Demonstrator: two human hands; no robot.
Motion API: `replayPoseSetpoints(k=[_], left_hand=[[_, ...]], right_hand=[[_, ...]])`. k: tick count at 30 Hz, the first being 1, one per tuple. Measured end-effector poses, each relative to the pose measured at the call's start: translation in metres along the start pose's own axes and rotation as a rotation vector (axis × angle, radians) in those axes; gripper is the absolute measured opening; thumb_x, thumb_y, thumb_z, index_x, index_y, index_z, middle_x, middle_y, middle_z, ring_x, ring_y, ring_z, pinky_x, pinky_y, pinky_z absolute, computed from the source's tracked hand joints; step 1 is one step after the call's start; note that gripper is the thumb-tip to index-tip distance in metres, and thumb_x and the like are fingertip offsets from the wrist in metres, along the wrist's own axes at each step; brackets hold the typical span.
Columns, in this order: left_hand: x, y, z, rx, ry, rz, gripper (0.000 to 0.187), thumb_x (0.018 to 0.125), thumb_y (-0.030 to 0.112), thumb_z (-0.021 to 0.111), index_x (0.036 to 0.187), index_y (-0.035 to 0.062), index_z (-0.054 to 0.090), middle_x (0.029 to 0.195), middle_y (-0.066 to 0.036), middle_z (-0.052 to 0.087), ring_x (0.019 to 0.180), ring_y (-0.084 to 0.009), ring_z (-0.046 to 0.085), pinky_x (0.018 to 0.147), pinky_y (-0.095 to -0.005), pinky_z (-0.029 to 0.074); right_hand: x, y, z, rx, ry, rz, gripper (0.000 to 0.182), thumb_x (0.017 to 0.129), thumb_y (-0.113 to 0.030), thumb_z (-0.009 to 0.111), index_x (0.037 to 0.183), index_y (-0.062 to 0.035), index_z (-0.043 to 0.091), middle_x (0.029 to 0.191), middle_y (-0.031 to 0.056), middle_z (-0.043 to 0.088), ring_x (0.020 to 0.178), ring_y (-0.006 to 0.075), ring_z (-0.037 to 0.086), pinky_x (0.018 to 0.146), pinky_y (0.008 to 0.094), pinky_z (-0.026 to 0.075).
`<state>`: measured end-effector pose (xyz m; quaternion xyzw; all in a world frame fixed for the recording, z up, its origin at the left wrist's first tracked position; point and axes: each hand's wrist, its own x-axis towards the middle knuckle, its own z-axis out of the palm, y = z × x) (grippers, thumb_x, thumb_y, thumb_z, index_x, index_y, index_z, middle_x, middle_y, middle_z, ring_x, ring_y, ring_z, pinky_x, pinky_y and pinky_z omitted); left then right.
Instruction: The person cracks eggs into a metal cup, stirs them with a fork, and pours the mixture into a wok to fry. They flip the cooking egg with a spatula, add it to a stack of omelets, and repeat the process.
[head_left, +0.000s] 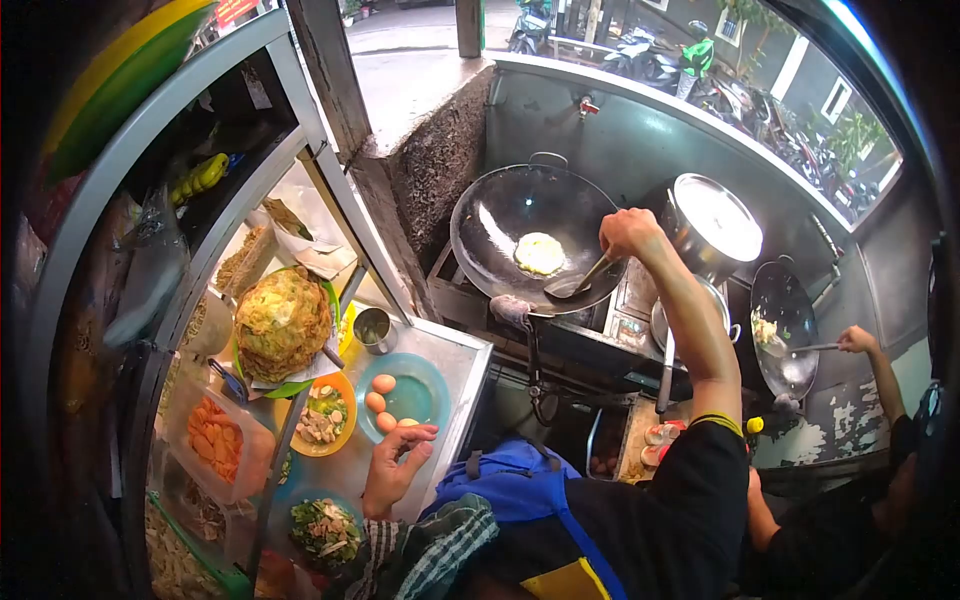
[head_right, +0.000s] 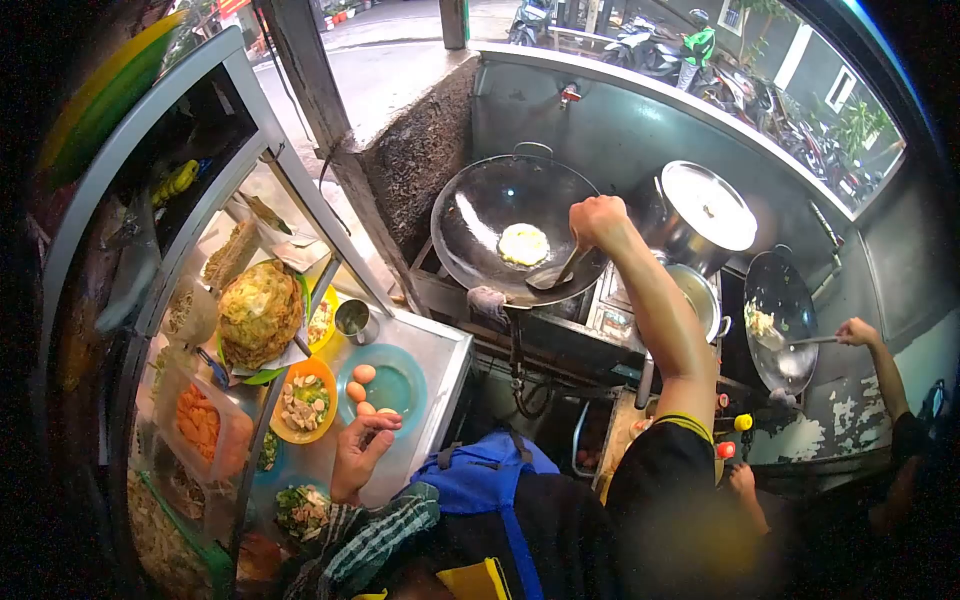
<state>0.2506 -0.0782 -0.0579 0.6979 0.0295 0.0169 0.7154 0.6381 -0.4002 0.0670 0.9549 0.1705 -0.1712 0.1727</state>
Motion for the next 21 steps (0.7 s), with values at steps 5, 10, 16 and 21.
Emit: replayPoseSetpoints(k=[5, 10, 16, 21], left_hand=[[-0.001, -0.003, -0.001, -0.002, 0.011, -0.017, 0.015, 0.096, 0.007, 0.065, 0.109, 0.0005, 0.064, 0.12, -0.015, 0.067, 0.112, -0.0185, 0.063, 0.097, -0.0323, 0.05], [0.001, -0.009, 0.0, -0.028, 0.012, 0.014, 0.015, 0.096, 0.008, 0.065, 0.109, 0.0012, 0.064, 0.12, -0.014, 0.067, 0.109, -0.0166, 0.063, 0.096, -0.0317, 0.05], [0.006, 0.001, 0.002, 0.018, 0.006, -0.039, 0.015, 0.096, 0.009, 0.066, 0.109, 0.0021, 0.064, 0.119, -0.012, 0.068, 0.106, -0.015, 0.064, 0.094, -0.0305, 0.05], [0.008, 0.002, 0.003, 0.022, 0.005, -0.03, 0.014, 0.095, 0.009, 0.066, 0.108, 0.0022, 0.065, 0.119, -0.012, 0.069, 0.104, -0.0146, 0.064, 0.092, -0.0303, 0.051]], right_hand=[[0.016, -0.019, 0.047, 0.101, 0.17, -0.032, 0.021, 0.077, -0.025, 0.071, 0.096, -0.0177, 0.078, 0.097, 0.0131, 0.075, 0.096, 0.0302, 0.073, 0.086, 0.0433, 0.058], [0.022, -0.057, 0.139, 0.276, 0.476, 0.005, 0.017, 0.088, -0.017, 0.056, 0.089, -0.009, 0.071, 0.086, 0.0215, 0.072, 0.08, 0.0381, 0.072, 0.068, 0.0501, 0.058], [0.058, -0.087, 0.212, 0.512, 0.529, 0.193, 0.029, 0.088, -0.023, 0.069, 0.113, -0.0143, 0.057, 0.097, 0.0202, 0.067, 0.087, 0.0431, 0.069, 0.074, 0.0539, 0.054], [0.071, -0.086, 0.214, 0.572, 0.634, 0.223, 0.027, 0.09, -0.023, 0.067, 0.115, -0.0174, 0.058, 0.099, 0.0197, 0.065, 0.085, 0.0416, 0.069, 0.073, 0.0526, 0.055]])
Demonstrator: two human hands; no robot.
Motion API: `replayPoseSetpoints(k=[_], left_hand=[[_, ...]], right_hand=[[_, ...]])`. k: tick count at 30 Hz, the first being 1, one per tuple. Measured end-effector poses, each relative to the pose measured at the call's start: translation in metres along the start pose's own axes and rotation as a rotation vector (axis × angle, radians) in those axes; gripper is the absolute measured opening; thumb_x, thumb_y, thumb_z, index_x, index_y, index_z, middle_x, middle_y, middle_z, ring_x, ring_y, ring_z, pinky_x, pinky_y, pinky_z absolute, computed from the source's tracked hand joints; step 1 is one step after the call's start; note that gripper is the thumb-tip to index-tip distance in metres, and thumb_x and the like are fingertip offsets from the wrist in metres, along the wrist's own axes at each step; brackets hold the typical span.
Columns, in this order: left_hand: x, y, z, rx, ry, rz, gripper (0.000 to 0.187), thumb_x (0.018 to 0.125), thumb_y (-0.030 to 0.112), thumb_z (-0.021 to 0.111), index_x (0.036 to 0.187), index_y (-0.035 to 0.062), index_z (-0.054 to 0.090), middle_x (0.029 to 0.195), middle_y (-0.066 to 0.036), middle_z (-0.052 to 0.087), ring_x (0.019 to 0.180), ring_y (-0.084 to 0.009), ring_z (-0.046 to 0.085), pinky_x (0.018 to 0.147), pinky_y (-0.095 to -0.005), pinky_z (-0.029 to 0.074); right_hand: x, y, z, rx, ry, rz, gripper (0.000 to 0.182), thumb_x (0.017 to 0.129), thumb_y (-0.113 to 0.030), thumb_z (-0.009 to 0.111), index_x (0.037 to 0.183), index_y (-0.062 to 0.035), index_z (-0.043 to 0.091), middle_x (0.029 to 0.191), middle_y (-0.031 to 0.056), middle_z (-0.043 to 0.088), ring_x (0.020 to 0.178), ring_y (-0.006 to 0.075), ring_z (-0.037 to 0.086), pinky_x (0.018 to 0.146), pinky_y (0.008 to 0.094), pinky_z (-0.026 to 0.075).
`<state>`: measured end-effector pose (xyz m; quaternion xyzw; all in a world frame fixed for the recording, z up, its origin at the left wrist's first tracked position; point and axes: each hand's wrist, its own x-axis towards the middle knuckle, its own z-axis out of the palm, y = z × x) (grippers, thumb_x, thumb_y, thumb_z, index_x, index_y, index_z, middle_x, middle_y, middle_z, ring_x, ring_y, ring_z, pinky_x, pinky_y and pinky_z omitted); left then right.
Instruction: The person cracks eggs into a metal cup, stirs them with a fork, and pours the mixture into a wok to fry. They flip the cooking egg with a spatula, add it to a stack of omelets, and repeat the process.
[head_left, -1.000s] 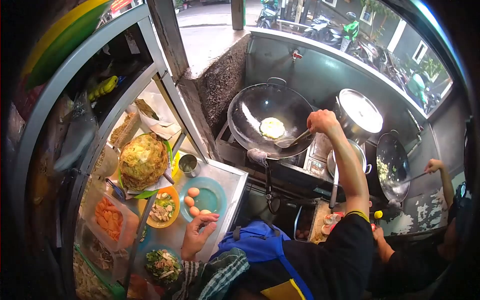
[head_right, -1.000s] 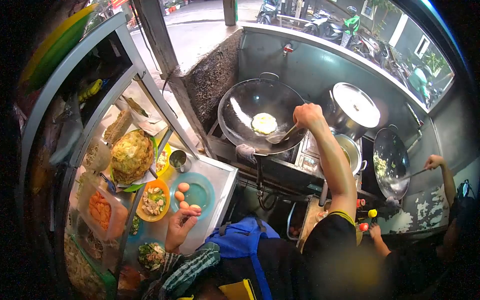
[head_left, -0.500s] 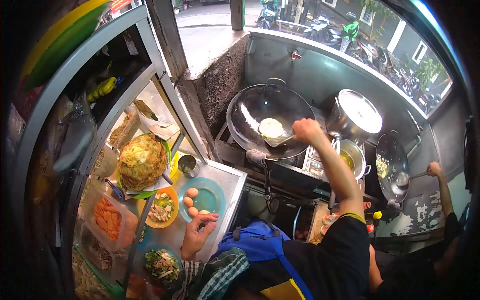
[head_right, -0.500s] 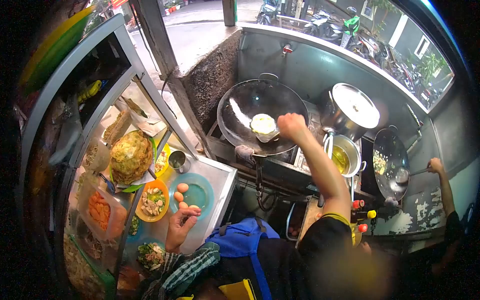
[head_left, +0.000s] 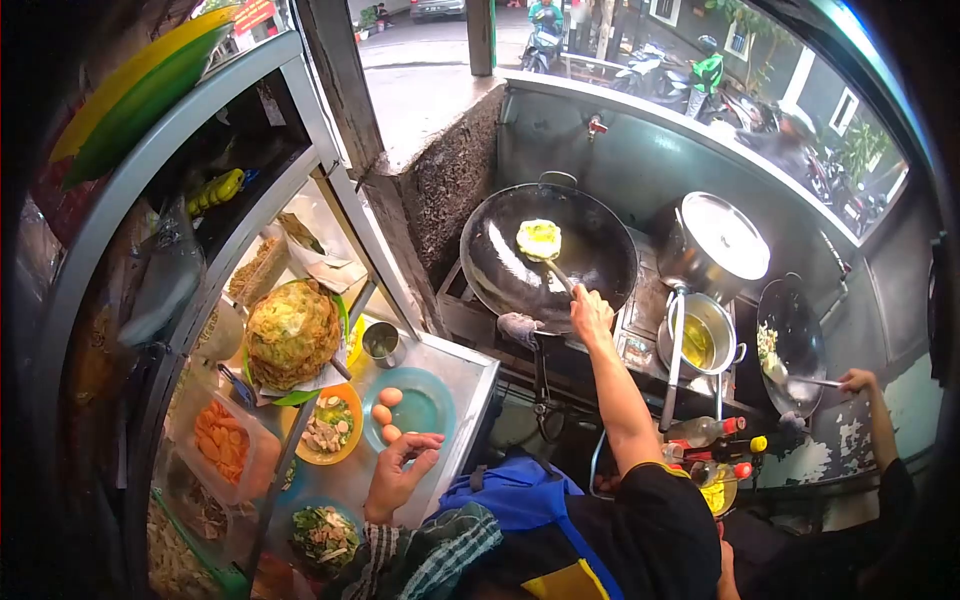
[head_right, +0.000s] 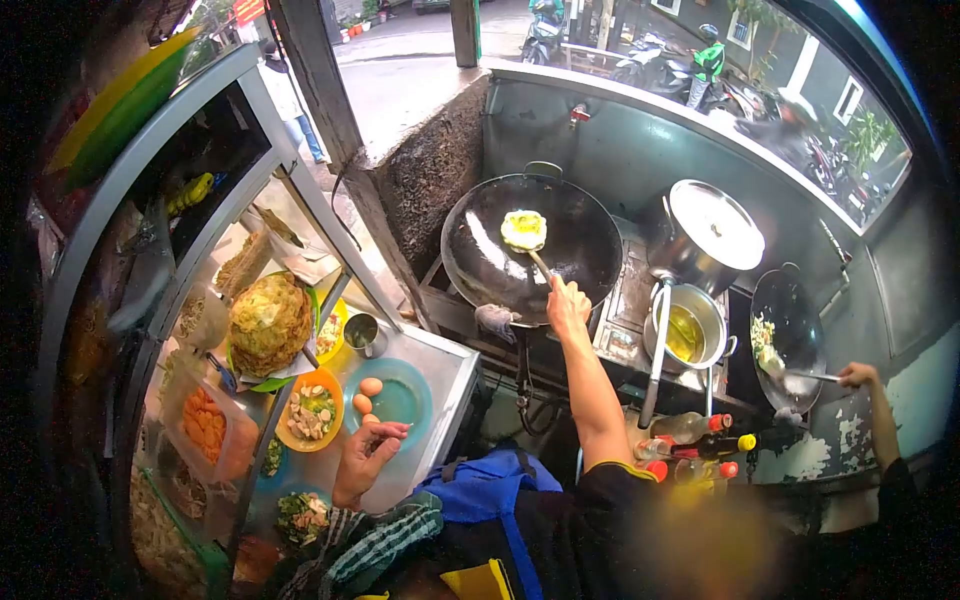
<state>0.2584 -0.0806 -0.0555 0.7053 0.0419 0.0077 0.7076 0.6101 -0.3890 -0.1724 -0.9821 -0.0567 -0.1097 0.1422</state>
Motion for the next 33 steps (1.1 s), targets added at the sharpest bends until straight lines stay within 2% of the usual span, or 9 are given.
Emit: replayPoseSetpoints(k=[8, 14, 19, 23, 25, 28, 30, 31, 33], left_hand=[[-0.014, -0.012, -0.012, -0.019, 0.021, -0.002, 0.014, 0.095, 0.009, 0.066, 0.108, 0.0017, 0.065, 0.118, -0.012, 0.069, 0.106, -0.0157, 0.064, 0.094, -0.0308, 0.05], [-0.022, -0.021, -0.021, -0.021, 0.082, -0.102, 0.015, 0.095, 0.009, 0.067, 0.108, 0.0001, 0.065, 0.117, -0.012, 0.069, 0.105, -0.0153, 0.064, 0.095, -0.0313, 0.05], [-0.025, -0.03, -0.022, -0.049, 0.059, -0.127, 0.018, 0.095, 0.01, 0.067, 0.111, 0.0009, 0.063, 0.118, -0.012, 0.069, 0.105, -0.0146, 0.064, 0.095, -0.0308, 0.05], [-0.035, -0.03, -0.037, -0.142, 0.012, -0.15, 0.024, 0.095, 0.01, 0.067, 0.117, 0.0006, 0.061, 0.114, -0.012, 0.068, 0.102, -0.0158, 0.063, 0.095, -0.0329, 0.049], [-0.05, -0.044, -0.058, -0.564, -0.369, -0.052, 0.035, 0.091, 0.009, 0.07, 0.123, -0.0009, 0.059, 0.109, -0.014, 0.067, 0.098, -0.0202, 0.062, 0.094, -0.0368, 0.048], [-0.061, -0.012, -0.049, -0.708, -0.517, 0.094, 0.044, 0.086, 0.01, 0.073, 0.125, -0.003, 0.058, 0.102, -0.014, 0.065, 0.093, -0.0257, 0.062, 0.089, -0.0409, 0.048], [-0.053, 0.021, -0.041, -0.52, -0.441, 0.181, 0.045, 0.083, 0.012, 0.075, 0.122, -0.005, 0.06, 0.098, -0.015, 0.065, 0.09, -0.0307, 0.063, 0.087, -0.0443, 0.049], [-0.044, 0.021, -0.041, -0.477, -0.577, 0.275, 0.039, 0.084, 0.012, 0.075, 0.117, -0.0051, 0.062, 0.095, -0.016, 0.065, 0.088, -0.0325, 0.063, 0.084, -0.0445, 0.049], [-0.016, 0.038, -0.041, -0.338, -0.864, 0.405, 0.022, 0.085, 0.01, 0.073, 0.099, -0.0044, 0.063, 0.09, -0.019, 0.063, 0.084, -0.0361, 0.062, 0.078, -0.043, 0.048]], right_hand=[[-0.021, 0.027, -0.043, 0.015, -0.102, 0.031, 0.029, 0.087, -0.023, 0.071, 0.114, -0.0191, 0.063, 0.102, 0.0152, 0.067, 0.097, 0.0379, 0.067, 0.083, 0.0508, 0.053], [-0.035, 0.042, -0.124, -0.132, -0.234, -0.026, 0.024, 0.084, -0.024, 0.073, 0.107, -0.0189, 0.069, 0.096, 0.0136, 0.072, 0.093, 0.0371, 0.07, 0.08, 0.0492, 0.055], [0.001, 0.043, -0.164, -0.178, -0.231, -0.168, 0.021, 0.077, -0.013, 0.069, 0.097, -0.0191, 0.075, 0.092, 0.0131, 0.075, 0.087, 0.0341, 0.072, 0.076, 0.0459, 0.057], [0.062, -0.011, -0.193, -0.421, -0.312, -0.27, 0.021, 0.077, -0.017, 0.068, 0.095, -0.0228, 0.076, 0.094, 0.0085, 0.076, 0.089, 0.0307, 0.073, 0.077, 0.043, 0.058], [0.097, -0.043, -0.188, -0.542, -0.302, -0.361, 0.017, 0.079, -0.018, 0.067, 0.091, -0.0234, 0.077, 0.093, 0.0087, 0.076, 0.089, 0.03, 0.073, 0.075, 0.042, 0.058], [0.138, -0.094, -0.171, -0.684, -0.234, -0.514, 0.016, 0.086, -0.019, 0.062, 0.088, -0.0178, 0.078, 0.093, 0.0101, 0.076, 0.088, 0.0284, 0.074, 0.074, 0.0412, 0.058], [0.152, -0.128, -0.173, -0.716, -0.262, -0.551, 0.02, 0.089, -0.016, 0.058, 0.087, -0.0126, 0.078, 0.094, 0.0116, 0.076, 0.088, 0.028, 0.075, 0.073, 0.0403, 0.059], [0.15, -0.151, -0.181, -0.767, -0.295, -0.472, 0.019, 0.09, -0.018, 0.061, 0.096, -0.0161, 0.079, 0.104, 0.0066, 0.076, 0.101, 0.0246, 0.073, 0.078, 0.0379, 0.058], [0.155, -0.157, -0.183, -0.733, -0.283, -0.467, 0.02, 0.09, -0.018, 0.061, 0.097, -0.0158, 0.079, 0.105, 0.0066, 0.076, 0.103, 0.0243, 0.072, 0.078, 0.0379, 0.058]])
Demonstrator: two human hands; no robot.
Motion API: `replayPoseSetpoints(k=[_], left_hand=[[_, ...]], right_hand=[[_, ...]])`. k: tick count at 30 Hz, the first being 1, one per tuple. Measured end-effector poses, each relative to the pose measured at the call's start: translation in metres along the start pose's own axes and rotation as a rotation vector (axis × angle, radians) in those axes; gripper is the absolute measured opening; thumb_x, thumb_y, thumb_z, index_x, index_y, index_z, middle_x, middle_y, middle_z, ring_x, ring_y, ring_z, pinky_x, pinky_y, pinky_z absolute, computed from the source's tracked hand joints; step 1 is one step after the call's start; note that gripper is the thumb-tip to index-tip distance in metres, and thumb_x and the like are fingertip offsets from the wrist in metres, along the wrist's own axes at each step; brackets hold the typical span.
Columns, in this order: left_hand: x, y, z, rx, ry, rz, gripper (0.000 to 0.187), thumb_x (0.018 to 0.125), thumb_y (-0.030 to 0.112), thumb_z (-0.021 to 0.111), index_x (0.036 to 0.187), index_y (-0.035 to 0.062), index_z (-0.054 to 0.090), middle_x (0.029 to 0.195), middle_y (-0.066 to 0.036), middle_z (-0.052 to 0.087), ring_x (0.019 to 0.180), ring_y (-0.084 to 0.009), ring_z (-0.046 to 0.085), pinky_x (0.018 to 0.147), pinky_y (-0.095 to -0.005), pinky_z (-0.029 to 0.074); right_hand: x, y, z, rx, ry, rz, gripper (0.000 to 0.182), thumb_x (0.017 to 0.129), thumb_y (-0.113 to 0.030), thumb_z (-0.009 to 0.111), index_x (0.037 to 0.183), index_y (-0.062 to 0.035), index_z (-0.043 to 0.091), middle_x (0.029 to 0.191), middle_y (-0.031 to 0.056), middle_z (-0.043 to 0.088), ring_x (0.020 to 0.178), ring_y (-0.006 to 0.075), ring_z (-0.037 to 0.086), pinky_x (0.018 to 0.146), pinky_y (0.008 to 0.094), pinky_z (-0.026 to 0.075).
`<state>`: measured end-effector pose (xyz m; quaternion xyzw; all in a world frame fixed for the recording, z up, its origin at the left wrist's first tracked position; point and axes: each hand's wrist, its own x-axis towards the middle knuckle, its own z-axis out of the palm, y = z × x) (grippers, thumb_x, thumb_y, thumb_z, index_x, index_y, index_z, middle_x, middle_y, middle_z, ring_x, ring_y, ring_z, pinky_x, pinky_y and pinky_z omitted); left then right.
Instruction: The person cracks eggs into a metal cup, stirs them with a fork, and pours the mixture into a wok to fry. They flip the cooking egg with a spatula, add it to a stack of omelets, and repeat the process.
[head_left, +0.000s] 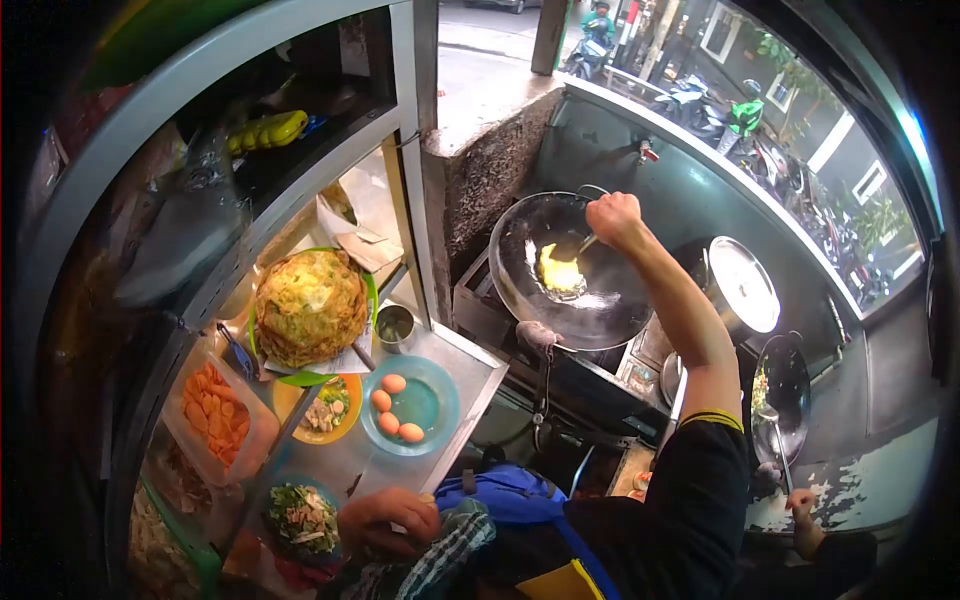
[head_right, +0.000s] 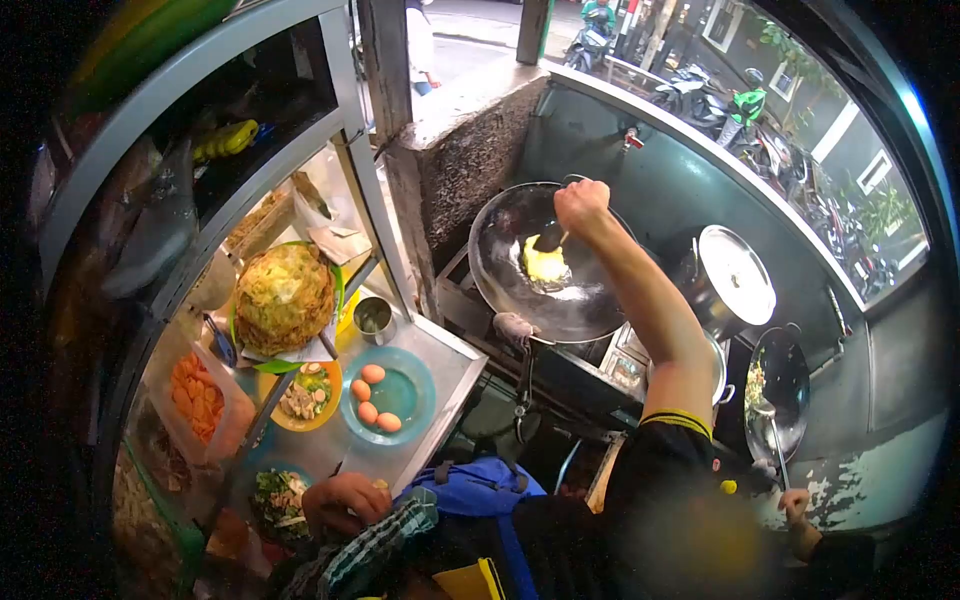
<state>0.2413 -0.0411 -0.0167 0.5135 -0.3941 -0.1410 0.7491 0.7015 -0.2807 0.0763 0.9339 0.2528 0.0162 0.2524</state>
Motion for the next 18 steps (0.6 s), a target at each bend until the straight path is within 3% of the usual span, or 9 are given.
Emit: replayPoseSetpoints(k=[3, 6, 11, 13, 15, 18], left_hand=[[0.015, 0.015, 0.004, -0.056, 0.064, -0.097, 0.015, 0.086, 0.009, 0.071, 0.092, -0.0015, 0.061, 0.089, -0.018, 0.063, 0.083, -0.0359, 0.061, 0.075, -0.0412, 0.047], [0.026, 0.014, -0.002, 0.067, 0.14, -0.048, 0.011, 0.086, 0.008, 0.069, 0.096, 0.002, 0.067, 0.093, -0.015, 0.066, 0.086, -0.0318, 0.064, 0.077, -0.0382, 0.049], [0.042, 0.018, 0.004, -0.039, 0.311, -0.054, 0.015, 0.088, 0.01, 0.068, 0.101, 0.003, 0.071, 0.101, -0.014, 0.069, 0.093, -0.0285, 0.066, 0.083, -0.0366, 0.049], [0.058, 0.02, 0.001, -0.038, 0.287, 0.009, 0.014, 0.087, 0.008, 0.07, 0.1, 0.0023, 0.071, 0.101, -0.015, 0.069, 0.095, -0.0289, 0.066, 0.085, -0.0369, 0.049], [0.067, 0.023, 0.0, 0.025, 0.231, 0.009, 0.014, 0.086, 0.005, 0.072, 0.099, 0.0026, 0.071, 0.102, -0.015, 0.069, 0.096, -0.0289, 0.067, 0.086, -0.0373, 0.049], [0.067, 0.02, 0.002, -0.012, 0.199, -0.047, 0.016, 0.084, 0.004, 0.073, 0.1, 0.0027, 0.071, 0.103, -0.015, 0.07, 0.098, -0.0299, 0.067, 0.088, -0.0384, 0.049]], right_hand=[[0.002, 0.008, 0.029, 0.066, 0.049, 0.013, 0.018, 0.089, -0.017, 0.061, 0.093, -0.0137, 0.078, 0.101, 0.0091, 0.076, 0.098, 0.0266, 0.073, 0.075, 0.0396, 0.059], [0.0, 0.017, 0.092, 0.23, 0.197, 0.035, 0.019, 0.084, -0.017, 0.063, 0.097, -0.0225, 0.075, 0.089, 0.0123, 0.074, 0.084, 0.0342, 0.073, 0.074, 0.0466, 0.057], [-0.044, 0.019, 0.135, 0.25, 0.228, 0.048, 0.016, 0.085, -0.016, 0.062, 0.093, -0.0204, 0.075, 0.084, 0.0124, 0.073, 0.083, 0.0326, 0.073, 0.069, 0.0452, 0.056], [-0.063, 0.023, 0.144, 0.234, 0.248, 0.039, 0.015, 0.087, -0.017, 0.06, 0.088, -0.0185, 0.075, 0.08, 0.0125, 0.072, 0.08, 0.032, 0.073, 0.065, 0.0447, 0.056], [-0.083, 0.035, 0.145, 0.253, 0.318, 0.12, 0.014, 0.087, -0.017, 0.061, 0.091, -0.0185, 0.074, 0.086, 0.0129, 0.073, 0.083, 0.0312, 0.073, 0.068, 0.0432, 0.056], [-0.102, 0.047, 0.136, 0.15, 0.254, 0.185, 0.015, 0.089, -0.018, 0.061, 0.092, -0.0201, 0.074, 0.09, 0.0101, 0.072, 0.085, 0.0268, 0.073, 0.071, 0.042, 0.053]])
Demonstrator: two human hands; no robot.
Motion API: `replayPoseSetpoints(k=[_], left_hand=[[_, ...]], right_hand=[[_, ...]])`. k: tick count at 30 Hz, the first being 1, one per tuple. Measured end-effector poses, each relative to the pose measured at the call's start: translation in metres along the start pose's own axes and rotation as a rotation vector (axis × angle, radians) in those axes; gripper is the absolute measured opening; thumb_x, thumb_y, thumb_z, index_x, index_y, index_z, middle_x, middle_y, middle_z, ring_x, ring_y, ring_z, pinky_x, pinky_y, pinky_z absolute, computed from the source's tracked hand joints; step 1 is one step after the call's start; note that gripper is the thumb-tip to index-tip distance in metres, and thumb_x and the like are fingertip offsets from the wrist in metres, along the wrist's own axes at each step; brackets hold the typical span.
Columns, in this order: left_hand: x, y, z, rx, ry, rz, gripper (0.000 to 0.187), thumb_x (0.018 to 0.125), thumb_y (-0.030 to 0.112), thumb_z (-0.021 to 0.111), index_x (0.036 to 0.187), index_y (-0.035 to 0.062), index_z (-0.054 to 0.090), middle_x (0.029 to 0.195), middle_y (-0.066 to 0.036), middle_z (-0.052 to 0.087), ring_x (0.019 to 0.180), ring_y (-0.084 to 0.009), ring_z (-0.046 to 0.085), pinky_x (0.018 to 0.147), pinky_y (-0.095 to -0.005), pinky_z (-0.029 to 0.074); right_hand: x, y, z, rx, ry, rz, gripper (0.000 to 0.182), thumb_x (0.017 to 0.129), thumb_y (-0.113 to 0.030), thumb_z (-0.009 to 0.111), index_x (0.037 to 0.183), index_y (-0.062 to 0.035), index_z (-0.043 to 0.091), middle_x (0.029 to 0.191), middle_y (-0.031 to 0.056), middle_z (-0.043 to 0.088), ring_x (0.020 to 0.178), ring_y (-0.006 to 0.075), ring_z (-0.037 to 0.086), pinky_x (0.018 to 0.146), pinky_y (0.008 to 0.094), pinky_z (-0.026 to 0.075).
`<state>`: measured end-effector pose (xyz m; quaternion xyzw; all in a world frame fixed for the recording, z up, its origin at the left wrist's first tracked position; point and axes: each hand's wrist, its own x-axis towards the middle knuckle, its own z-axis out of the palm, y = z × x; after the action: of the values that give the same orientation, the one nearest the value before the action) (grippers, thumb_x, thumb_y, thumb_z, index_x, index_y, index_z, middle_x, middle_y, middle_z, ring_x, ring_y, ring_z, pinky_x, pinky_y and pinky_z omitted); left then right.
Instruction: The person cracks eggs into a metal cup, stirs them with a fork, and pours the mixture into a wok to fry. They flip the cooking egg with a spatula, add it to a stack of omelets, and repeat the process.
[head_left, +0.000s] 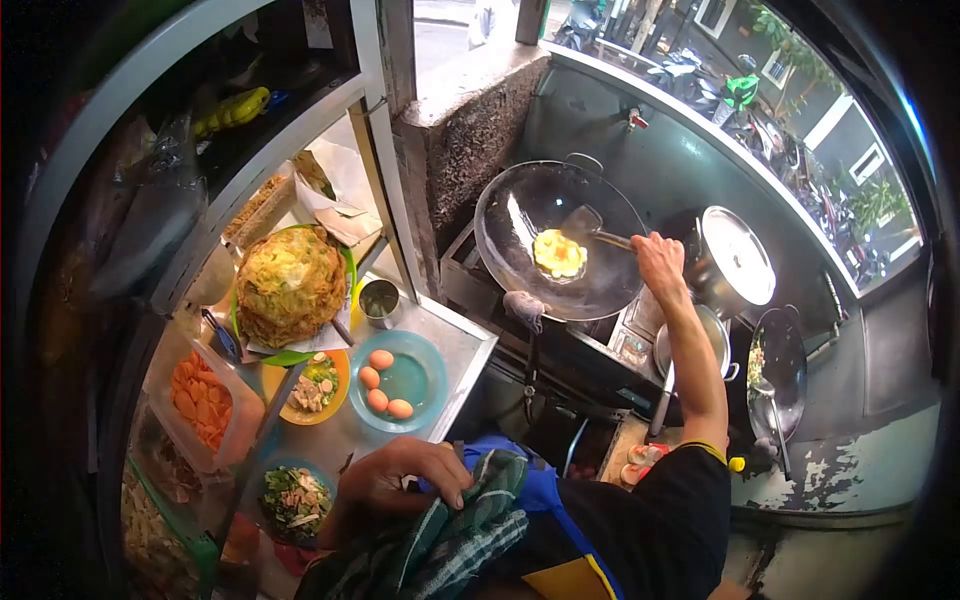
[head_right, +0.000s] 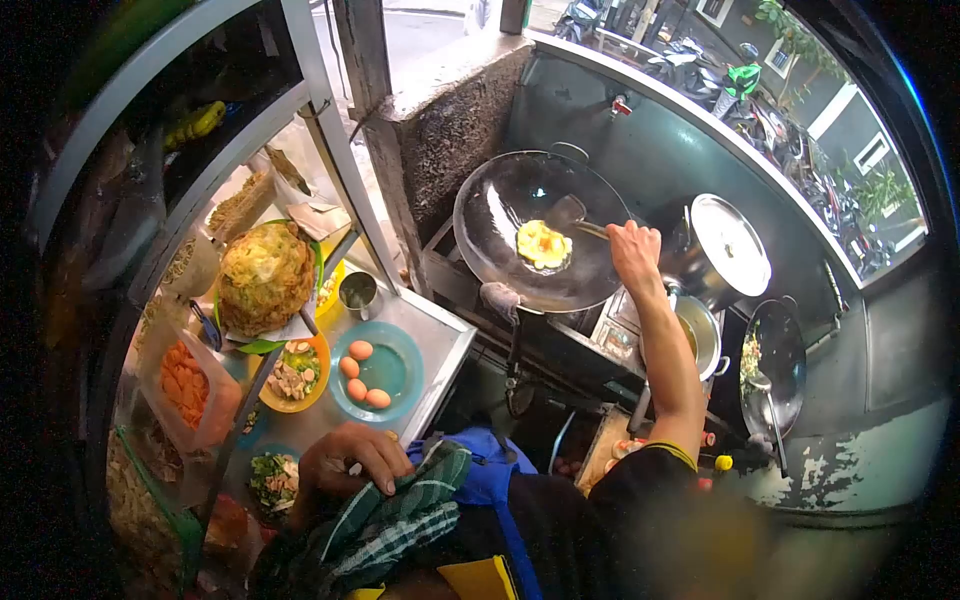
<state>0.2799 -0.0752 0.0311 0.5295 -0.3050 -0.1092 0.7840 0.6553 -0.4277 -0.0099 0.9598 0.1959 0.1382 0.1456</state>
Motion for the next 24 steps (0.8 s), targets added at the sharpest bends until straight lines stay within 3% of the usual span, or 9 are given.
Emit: replayPoseSetpoints(k=[5, 13, 19, 21, 24], left_hand=[[-0.011, -0.018, 0.007, -0.041, 0.008, -0.04, 0.017, 0.083, 0.005, 0.074, 0.1, 0.0028, 0.071, 0.103, -0.015, 0.071, 0.1, -0.0306, 0.067, 0.092, -0.0392, 0.049], [-0.015, -0.016, 0.012, -0.09, 0.04, -0.035, 0.018, 0.084, 0.004, 0.073, 0.101, 0.0026, 0.071, 0.104, -0.014, 0.071, 0.104, -0.0309, 0.067, 0.093, -0.0403, 0.049], [-0.011, -0.021, 0.013, -0.061, -0.012, -0.037, 0.019, 0.086, 0.009, 0.074, 0.103, 0.0031, 0.07, 0.105, -0.014, 0.071, 0.104, -0.0309, 0.067, 0.093, -0.0402, 0.049], [-0.008, -0.02, 0.011, -0.034, -0.027, -0.044, 0.019, 0.086, 0.011, 0.074, 0.103, 0.0031, 0.07, 0.105, -0.014, 0.071, 0.104, -0.031, 0.066, 0.094, -0.0402, 0.049], [-0.006, -0.022, 0.012, -0.013, -0.025, -0.052, 0.02, 0.088, 0.014, 0.074, 0.103, 0.003, 0.07, 0.104, -0.014, 0.071, 0.104, -0.0311, 0.067, 0.094, -0.04, 0.049]], right_hand=[[-0.015, 0.021, -0.006, -0.16, -0.087, 0.029, 0.015, 0.089, -0.016, 0.061, 0.095, -0.021, 0.074, 0.092, 0.0063, 0.07, 0.086, 0.0249, 0.072, 0.073, 0.0408, 0.051], [-0.034, 0.03, 0.023, -0.058, -0.051, 0.04, 0.017, 0.091, -0.018, 0.059, 0.096, -0.023, 0.075, 0.092, 0.0088, 0.071, 0.087, 0.0281, 0.072, 0.073, 0.0429, 0.052], [-0.036, 0.033, 0.05, 0.13, -0.029, 0.042, 0.023, 0.08, -0.017, 0.073, 0.102, -0.0244, 0.075, 0.091, 0.0099, 0.07, 0.086, 0.0293, 0.071, 0.075, 0.0439, 0.055], [-0.038, 0.025, 0.042, 0.062, 0.013, 0.026, 0.02, 0.091, -0.018, 0.058, 0.098, -0.0246, 0.076, 0.092, 0.0096, 0.071, 0.088, 0.0277, 0.072, 0.073, 0.0441, 0.052], [-0.038, 0.017, 0.029, -0.062, -0.009, 0.014, 0.017, 0.091, -0.018, 0.058, 0.092, -0.0226, 0.074, 0.09, 0.0086, 0.07, 0.084, 0.0266, 0.072, 0.07, 0.0418, 0.051]])
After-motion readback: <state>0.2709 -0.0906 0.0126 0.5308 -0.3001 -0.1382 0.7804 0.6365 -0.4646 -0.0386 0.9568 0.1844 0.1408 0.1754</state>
